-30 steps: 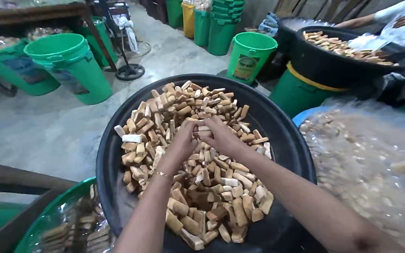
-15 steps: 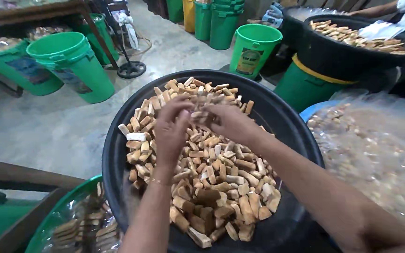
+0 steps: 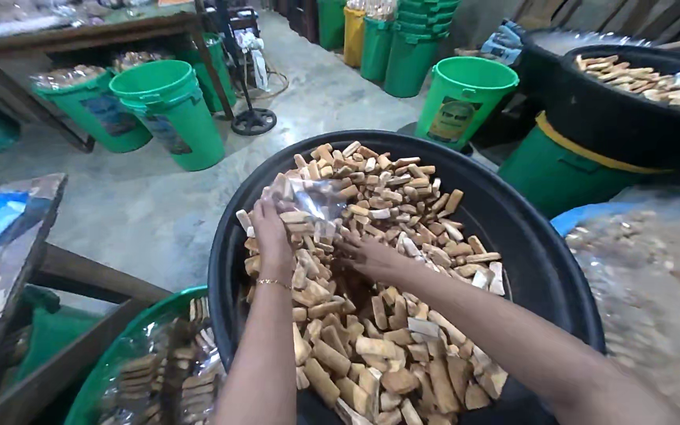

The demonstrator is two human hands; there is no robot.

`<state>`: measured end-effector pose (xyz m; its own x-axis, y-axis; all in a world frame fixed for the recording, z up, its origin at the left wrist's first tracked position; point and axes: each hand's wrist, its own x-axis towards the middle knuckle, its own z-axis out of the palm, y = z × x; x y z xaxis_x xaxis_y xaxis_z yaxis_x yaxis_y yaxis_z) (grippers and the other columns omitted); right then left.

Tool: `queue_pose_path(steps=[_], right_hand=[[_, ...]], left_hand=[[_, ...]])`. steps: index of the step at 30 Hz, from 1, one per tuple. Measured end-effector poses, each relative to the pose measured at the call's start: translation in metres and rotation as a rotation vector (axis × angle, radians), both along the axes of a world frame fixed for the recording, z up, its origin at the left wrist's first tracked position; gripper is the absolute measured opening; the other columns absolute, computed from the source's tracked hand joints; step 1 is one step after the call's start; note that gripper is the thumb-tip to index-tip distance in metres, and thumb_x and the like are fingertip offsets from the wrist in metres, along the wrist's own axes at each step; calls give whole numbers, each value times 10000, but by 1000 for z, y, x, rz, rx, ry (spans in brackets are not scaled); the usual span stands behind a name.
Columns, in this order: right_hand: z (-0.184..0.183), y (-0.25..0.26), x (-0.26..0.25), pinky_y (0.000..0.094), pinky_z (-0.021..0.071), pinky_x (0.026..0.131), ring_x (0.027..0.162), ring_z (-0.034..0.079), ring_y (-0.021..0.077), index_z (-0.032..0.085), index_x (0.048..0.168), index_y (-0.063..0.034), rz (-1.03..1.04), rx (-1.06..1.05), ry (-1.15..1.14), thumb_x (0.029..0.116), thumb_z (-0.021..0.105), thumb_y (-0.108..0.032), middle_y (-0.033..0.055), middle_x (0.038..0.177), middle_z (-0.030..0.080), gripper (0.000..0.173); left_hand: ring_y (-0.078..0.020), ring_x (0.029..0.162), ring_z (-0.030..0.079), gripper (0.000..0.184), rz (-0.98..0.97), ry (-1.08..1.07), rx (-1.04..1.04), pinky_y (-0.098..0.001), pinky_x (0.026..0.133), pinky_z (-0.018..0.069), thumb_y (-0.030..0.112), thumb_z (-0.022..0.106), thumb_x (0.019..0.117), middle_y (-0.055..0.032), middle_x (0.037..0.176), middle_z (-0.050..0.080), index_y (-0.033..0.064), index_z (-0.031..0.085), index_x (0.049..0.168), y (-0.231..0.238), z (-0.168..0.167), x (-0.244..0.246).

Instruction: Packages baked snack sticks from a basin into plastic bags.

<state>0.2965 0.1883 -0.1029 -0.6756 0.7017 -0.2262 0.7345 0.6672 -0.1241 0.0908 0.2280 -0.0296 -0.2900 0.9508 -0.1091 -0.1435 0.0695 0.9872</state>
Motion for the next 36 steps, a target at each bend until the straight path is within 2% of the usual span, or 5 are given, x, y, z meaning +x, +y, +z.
queue_pose_path(steps=[13,19,25,33,36], right_hand=[[-8,6,11,566,440,1069,1298,537,451,652,1292,40,132,62,43,998,501,60,248,1361,597,332],[63,-34,7,329,613,808,861,719,165,628,1102,94,-396,508,1001,955,672,-103,142,969,718,250],[98,-31,-2,352,502,1017,1193,597,208,685,960,-73,-323,846,1097,950,711,-280,131,1200,648,209],[81,11,-4,383,583,844,948,684,203,672,1133,46,-593,305,1012,1029,545,-123,162,1100,680,235],[45,51,-23,547,443,1087,1257,589,394,622,1329,32,-786,-116,423,1073,516,-254,267,1328,610,398]], left_hand=[[-171,719,653,370,41,-337,-73,-311,634,549,305,335,1126,-115,905,655,25,493,1309,-9,13,4],[-173,700,637,386,41,-357,-91,-320,626,547,291,306,1132,-116,879,644,-7,518,1259,-6,15,10],[-165,728,682,408,-151,-321,-76,-328,662,584,301,277,1137,-110,899,680,-12,498,1277,-23,20,40],[-123,682,666,308,-154,-408,33,-274,599,565,332,507,1069,-52,851,687,96,580,1254,-16,33,11],[-153,752,671,336,47,-512,69,-309,652,578,350,520,1063,-79,936,664,88,522,1272,-5,26,-1]])
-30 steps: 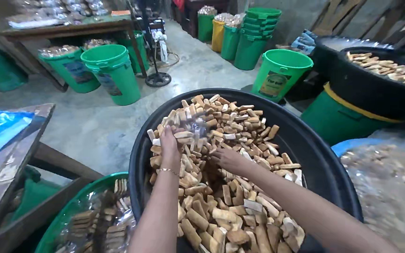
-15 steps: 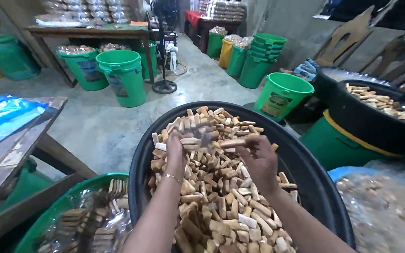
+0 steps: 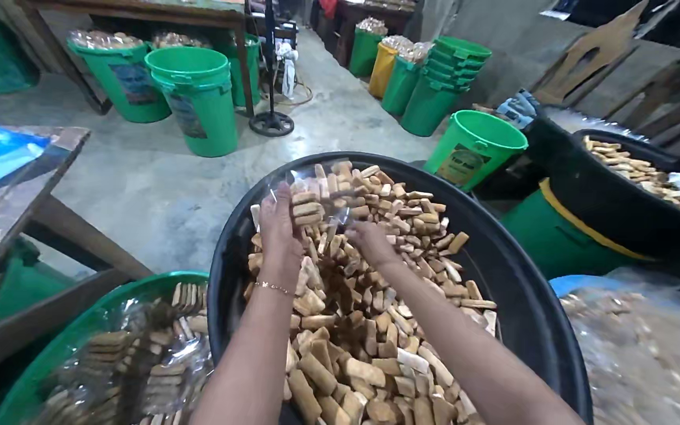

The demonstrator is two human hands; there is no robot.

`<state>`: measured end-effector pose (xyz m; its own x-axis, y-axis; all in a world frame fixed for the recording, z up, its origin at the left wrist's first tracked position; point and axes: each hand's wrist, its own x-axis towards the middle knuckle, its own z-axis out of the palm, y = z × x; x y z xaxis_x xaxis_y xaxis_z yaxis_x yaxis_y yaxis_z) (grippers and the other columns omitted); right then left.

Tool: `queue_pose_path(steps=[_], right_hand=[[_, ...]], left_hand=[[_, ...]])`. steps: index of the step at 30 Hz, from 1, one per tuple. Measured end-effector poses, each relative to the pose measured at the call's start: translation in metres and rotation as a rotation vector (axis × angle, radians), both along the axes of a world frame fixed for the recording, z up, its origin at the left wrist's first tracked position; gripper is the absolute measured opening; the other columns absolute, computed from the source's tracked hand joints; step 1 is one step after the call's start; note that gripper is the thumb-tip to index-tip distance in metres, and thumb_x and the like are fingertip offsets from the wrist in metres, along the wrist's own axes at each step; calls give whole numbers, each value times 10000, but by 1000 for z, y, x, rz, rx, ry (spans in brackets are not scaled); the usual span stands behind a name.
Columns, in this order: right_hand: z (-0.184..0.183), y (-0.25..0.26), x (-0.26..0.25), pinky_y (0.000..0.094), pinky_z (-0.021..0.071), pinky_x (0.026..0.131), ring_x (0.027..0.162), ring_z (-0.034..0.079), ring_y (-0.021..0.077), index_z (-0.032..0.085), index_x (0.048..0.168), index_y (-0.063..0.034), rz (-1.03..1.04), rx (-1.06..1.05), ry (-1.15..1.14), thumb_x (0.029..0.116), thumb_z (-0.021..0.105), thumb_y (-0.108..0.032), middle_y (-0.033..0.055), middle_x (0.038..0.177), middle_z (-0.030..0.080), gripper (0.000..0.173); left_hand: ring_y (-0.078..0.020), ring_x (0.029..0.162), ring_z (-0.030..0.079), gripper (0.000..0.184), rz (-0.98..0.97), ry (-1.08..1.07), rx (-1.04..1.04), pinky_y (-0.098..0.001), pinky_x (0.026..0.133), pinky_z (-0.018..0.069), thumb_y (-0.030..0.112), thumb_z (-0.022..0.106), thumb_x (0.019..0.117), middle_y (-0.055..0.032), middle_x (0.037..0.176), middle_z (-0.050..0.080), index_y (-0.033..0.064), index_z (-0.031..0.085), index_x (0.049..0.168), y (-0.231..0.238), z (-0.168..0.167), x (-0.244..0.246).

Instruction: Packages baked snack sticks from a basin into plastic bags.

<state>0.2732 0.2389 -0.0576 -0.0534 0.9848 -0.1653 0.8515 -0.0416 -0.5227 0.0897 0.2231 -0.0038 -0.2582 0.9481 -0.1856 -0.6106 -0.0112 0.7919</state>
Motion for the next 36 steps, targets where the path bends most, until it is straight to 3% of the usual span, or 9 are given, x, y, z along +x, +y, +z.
queue_pose_path(steps=[3,8,14,16,19,25,30,33,36], right_hand=[[-43,8,-26,577,450,1070,1310,529,458,647,1298,30,36,72,-192,1005,604,-201,304,1375,557,376],[-22,-19,-15,526,479,1060,1235,602,387,606,1328,7,-5,42,92,992,621,-104,252,1322,613,354],[61,-79,35,281,585,803,882,674,67,557,1192,-6,-155,813,655,939,670,-72,27,985,684,285],[76,-87,33,245,568,878,1008,660,27,563,1109,-97,-16,1074,560,946,700,-157,-48,1072,685,221],[77,-74,24,362,473,1027,1199,574,204,639,994,-88,106,1291,276,935,742,-268,100,1214,637,216],[93,-65,13,346,514,1024,1212,612,216,685,977,-17,270,1226,349,978,688,-258,161,1262,655,241],[116,-98,34,256,629,709,771,693,48,586,1152,-41,-44,812,605,974,632,-67,-14,981,676,186],[108,-102,28,253,589,728,797,669,62,676,1125,-8,-82,706,430,929,697,-62,52,991,698,205],[88,-87,16,222,547,808,933,621,78,725,1018,-25,-6,976,353,913,736,-170,73,1069,637,180]], left_hand=[[-156,768,685,309,64,-19,8,-303,659,584,315,519,1065,-88,959,679,76,514,1262,2,0,0],[-168,796,682,309,52,-51,-33,-313,680,579,311,525,1061,-95,965,670,71,521,1257,2,-2,2],[-145,708,688,324,-69,-114,-61,-280,608,586,371,473,1074,-66,873,685,87,571,1196,-8,2,18],[-163,754,697,379,-176,-88,-56,-313,661,597,402,448,1077,-79,908,694,87,561,1256,-15,3,29],[-161,803,704,383,-351,-42,46,-322,729,605,374,387,1097,-79,945,698,75,545,1277,-26,1,41],[-134,869,716,326,-412,-27,277,-310,766,610,250,321,1115,-40,1015,723,108,555,1294,-30,9,27],[-119,816,718,355,-122,-182,102,-273,684,609,349,343,1116,-42,976,723,101,589,1178,-13,7,14],[-125,819,720,354,-97,-160,72,-281,674,609,351,358,1114,-42,983,724,102,601,1177,-15,7,23],[-148,866,711,359,-181,-32,108,-326,756,607,336,348,1116,-53,1014,709,102,560,1286,-23,4,33]])
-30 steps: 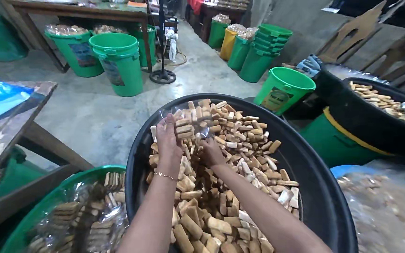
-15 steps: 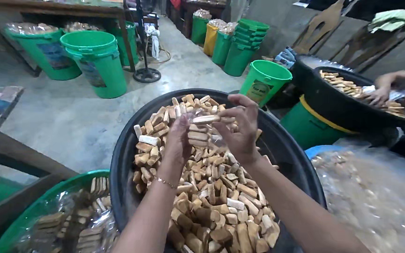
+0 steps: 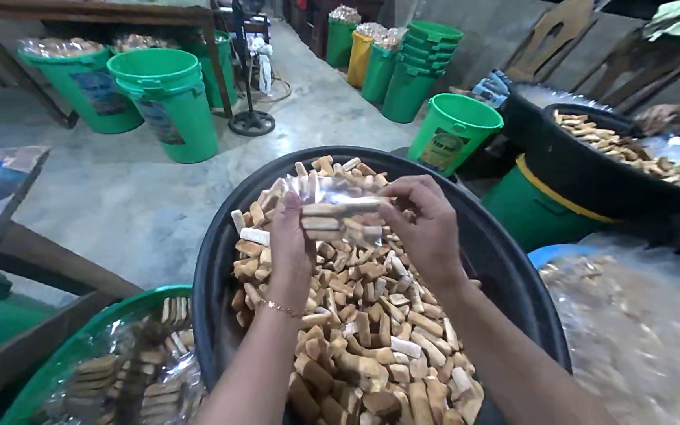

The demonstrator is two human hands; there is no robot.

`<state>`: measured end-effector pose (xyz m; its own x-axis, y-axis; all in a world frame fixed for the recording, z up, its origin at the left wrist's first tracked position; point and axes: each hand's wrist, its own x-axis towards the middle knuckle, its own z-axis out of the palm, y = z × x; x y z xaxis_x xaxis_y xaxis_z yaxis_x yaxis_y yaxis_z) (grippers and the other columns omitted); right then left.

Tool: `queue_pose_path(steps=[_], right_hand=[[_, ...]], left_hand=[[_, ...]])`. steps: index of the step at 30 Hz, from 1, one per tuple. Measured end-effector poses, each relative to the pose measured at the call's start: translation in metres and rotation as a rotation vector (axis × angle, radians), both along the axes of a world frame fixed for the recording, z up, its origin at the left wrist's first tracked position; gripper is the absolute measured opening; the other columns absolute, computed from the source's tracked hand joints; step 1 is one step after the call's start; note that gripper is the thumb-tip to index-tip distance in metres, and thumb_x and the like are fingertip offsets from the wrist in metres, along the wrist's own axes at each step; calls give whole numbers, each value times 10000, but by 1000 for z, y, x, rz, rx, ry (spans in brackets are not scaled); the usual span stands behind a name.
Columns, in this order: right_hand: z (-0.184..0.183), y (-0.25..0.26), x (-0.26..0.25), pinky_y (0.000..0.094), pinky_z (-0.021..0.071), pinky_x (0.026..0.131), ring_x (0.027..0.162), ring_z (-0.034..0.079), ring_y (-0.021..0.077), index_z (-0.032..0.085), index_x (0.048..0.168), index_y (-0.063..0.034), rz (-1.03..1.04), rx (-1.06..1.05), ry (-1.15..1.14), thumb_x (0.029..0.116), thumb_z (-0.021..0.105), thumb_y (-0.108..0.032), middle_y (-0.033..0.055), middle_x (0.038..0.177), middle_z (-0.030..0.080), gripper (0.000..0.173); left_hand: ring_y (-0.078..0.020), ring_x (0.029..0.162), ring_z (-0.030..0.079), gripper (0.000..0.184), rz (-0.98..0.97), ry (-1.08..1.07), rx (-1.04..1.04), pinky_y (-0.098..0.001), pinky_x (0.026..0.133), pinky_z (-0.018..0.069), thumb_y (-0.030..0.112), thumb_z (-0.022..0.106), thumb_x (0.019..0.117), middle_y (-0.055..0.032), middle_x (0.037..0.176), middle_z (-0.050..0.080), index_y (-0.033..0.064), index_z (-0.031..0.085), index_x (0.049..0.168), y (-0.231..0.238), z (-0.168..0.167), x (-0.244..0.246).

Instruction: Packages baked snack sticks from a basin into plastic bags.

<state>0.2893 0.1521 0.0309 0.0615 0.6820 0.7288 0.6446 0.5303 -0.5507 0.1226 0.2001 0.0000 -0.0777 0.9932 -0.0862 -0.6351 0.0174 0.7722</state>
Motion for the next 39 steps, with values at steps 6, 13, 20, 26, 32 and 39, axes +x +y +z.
queue_pose_path(steps=[6,13,20,26,32,39], right_hand=[[-15,25,-3,360,493,1037,1234,569,236,790,1091,-124,189,215,-258,982,672,-253,150,1305,620,206],[-9,38,-15,393,543,992,1175,628,247,711,1258,-24,288,-126,-170,1015,551,-45,183,1301,623,292],[-108,95,-40,561,428,1112,1331,541,406,631,1331,-14,250,-821,-693,1015,476,16,223,1367,614,353],[-110,81,-31,551,456,1070,1263,584,438,571,1385,27,202,-740,-723,1057,472,-64,264,1301,638,355],[-3,16,16,297,620,795,877,707,114,536,1223,57,103,-232,401,944,649,-50,86,1025,682,319],[2,-17,31,224,510,994,1207,582,47,627,1067,-120,6,341,139,973,697,-289,19,1245,633,206]], left_hand=[[-139,866,709,362,-137,2,118,-316,786,606,272,339,1117,-66,1012,707,64,528,1346,-7,-1,8],[-112,710,683,231,-162,35,44,-276,659,595,220,444,1091,-26,850,685,106,583,1236,-3,5,-8],[-112,826,705,368,69,-183,38,-261,680,599,367,366,1108,-28,1005,714,143,646,1195,18,0,-34],[-152,803,703,341,39,-167,-78,-293,678,599,302,377,1107,-64,968,702,110,628,1234,19,1,-22],[-146,772,708,382,-25,-231,-44,-294,671,610,326,324,1119,-68,924,699,86,575,1279,10,8,-6],[-146,857,741,433,-359,-198,207,-297,725,633,332,285,1115,-60,1020,746,66,528,1355,-36,13,35]])
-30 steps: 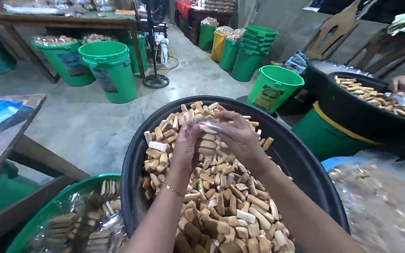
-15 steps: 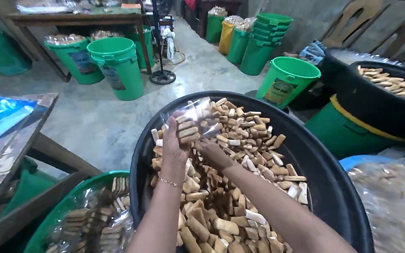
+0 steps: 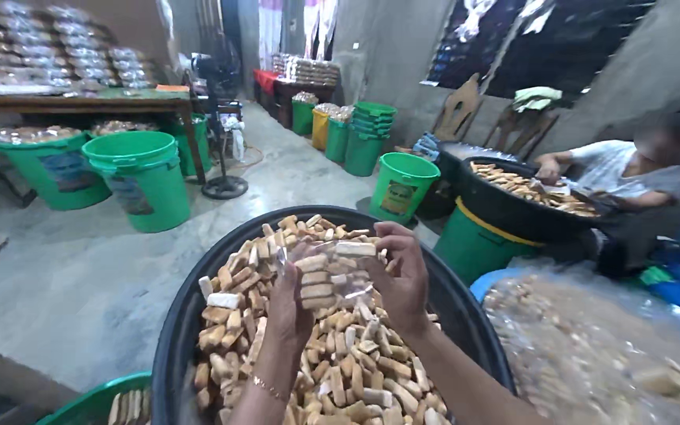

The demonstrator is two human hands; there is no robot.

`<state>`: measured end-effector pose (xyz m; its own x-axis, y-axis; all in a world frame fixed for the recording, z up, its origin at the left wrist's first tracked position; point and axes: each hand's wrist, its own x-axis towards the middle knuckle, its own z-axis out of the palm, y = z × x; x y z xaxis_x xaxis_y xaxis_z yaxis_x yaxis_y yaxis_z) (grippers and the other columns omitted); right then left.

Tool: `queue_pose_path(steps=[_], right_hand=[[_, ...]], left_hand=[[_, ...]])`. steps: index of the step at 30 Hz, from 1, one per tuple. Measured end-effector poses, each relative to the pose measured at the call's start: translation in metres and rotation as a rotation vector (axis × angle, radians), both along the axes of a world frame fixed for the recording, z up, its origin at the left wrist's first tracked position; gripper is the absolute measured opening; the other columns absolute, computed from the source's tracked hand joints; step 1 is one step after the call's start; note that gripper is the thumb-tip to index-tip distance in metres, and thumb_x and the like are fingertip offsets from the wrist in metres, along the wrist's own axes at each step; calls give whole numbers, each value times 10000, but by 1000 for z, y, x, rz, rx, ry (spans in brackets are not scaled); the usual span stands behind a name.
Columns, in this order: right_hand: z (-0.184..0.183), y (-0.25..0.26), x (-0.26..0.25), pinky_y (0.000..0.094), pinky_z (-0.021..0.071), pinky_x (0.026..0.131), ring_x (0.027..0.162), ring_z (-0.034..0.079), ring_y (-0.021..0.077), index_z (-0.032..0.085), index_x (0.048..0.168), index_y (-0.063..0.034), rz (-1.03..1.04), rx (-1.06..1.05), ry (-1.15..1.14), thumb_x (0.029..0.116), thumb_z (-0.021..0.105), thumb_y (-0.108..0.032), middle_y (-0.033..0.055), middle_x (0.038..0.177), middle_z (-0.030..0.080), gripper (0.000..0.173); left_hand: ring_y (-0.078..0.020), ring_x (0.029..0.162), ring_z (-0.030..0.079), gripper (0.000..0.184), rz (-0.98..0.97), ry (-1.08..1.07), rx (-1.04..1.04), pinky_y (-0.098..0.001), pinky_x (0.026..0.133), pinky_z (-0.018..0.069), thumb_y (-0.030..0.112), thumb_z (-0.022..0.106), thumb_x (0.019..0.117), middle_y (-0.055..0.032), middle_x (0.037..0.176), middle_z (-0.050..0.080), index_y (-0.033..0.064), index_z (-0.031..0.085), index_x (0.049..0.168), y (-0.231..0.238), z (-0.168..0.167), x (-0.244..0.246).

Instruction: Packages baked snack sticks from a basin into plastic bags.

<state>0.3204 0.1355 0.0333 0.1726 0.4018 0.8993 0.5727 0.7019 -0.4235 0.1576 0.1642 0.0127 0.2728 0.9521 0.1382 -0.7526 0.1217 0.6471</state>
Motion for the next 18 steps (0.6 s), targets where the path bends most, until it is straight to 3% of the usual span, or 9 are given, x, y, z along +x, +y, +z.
queue_pose_path(steps=[2,4,6,8,10,14,18], right_hand=[[-6,1,7,199,491,1003,1196,555,20,630,1090,-192,-93,114,-87,990,676,-359,-15,1269,573,201],[-8,-4,13,217,497,1011,1195,564,39,637,1109,-199,-91,145,-124,997,671,-343,-6,1294,564,186],[-7,-15,18,251,502,1029,1215,574,80,634,1096,-183,-108,168,-172,999,672,-326,21,1295,581,177],[-5,-31,24,278,469,1078,1260,542,112,609,1075,-186,-207,234,-261,1005,664,-322,30,1274,566,162],[-6,-44,29,305,440,1115,1294,512,152,606,1069,-199,-234,261,-331,1012,651,-278,44,1276,543,108],[-3,-59,36,372,521,1049,1167,655,262,656,1052,-17,-47,111,-271,1039,600,-225,184,1151,688,216],[-1,-80,44,324,570,969,1034,721,227,700,1100,67,-45,-61,-283,1014,615,-119,187,1060,737,222]], left_hand=[[-161,889,738,408,-66,-29,-6,-313,755,632,327,349,1104,-80,1058,738,52,522,1349,-12,-1,9],[-170,874,739,412,-89,-14,-25,-325,750,635,344,393,1092,-90,1042,731,52,512,1357,-18,-3,13],[-173,895,738,485,-120,35,51,-330,763,635,424,541,1031,-85,1064,734,61,537,1351,-21,-9,12],[-164,913,739,568,-171,71,147,-332,784,633,533,681,907,-64,1060,750,109,623,1282,-26,-12,14],[-120,892,739,452,-218,87,157,-311,786,631,538,692,888,-12,995,763,180,683,1164,-33,-12,17],[-95,938,733,383,-361,132,166,-303,851,616,552,692,877,27,1009,769,243,730,1099,-32,-19,16],[-140,996,735,406,-514,186,124,-345,889,617,530,712,873,-11,1071,767,214,709,1127,-37,-15,16]])
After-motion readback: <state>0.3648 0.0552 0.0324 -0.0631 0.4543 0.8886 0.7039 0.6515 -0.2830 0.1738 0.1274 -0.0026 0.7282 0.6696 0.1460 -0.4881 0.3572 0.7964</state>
